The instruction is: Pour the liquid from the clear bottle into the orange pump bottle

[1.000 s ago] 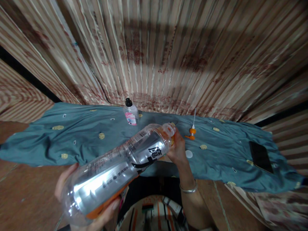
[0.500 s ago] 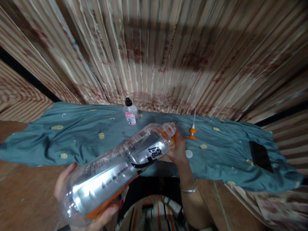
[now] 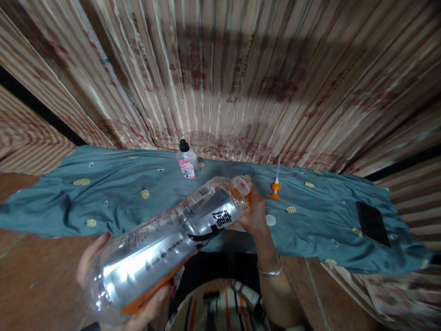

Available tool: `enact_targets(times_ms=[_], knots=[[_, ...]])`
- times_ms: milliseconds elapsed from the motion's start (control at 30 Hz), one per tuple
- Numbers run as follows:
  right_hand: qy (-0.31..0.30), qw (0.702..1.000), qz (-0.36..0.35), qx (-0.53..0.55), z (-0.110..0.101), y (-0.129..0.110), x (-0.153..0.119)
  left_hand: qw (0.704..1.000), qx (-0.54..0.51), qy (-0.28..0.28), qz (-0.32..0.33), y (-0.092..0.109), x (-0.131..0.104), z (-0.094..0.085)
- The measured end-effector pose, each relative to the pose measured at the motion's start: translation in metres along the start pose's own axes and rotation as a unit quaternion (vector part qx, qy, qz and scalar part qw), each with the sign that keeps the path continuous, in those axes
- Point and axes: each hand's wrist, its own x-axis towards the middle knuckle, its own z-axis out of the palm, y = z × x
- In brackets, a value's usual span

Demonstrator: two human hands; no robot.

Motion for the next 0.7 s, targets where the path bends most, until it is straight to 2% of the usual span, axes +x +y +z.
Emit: enact_targets(times_ms=[233,533,700], knots=[[0.000,1.000,0.007,0.001,0.000,-0.001,-0.001,1.000,-0.001,0.007,0.002,0.000,0.000,0.001],[-0.003,1.000,0.012,-0.010,-0.001,-0.002,0.000,0.998,-0.012,0.037,0.053,-0.018,0.005,0.000],[-0.002,1.000,0.013,0.002,-0.001,-0.003,0.000,0.998,-0.006,-0.003,0.067,-0.024,0.008,-0.005]])
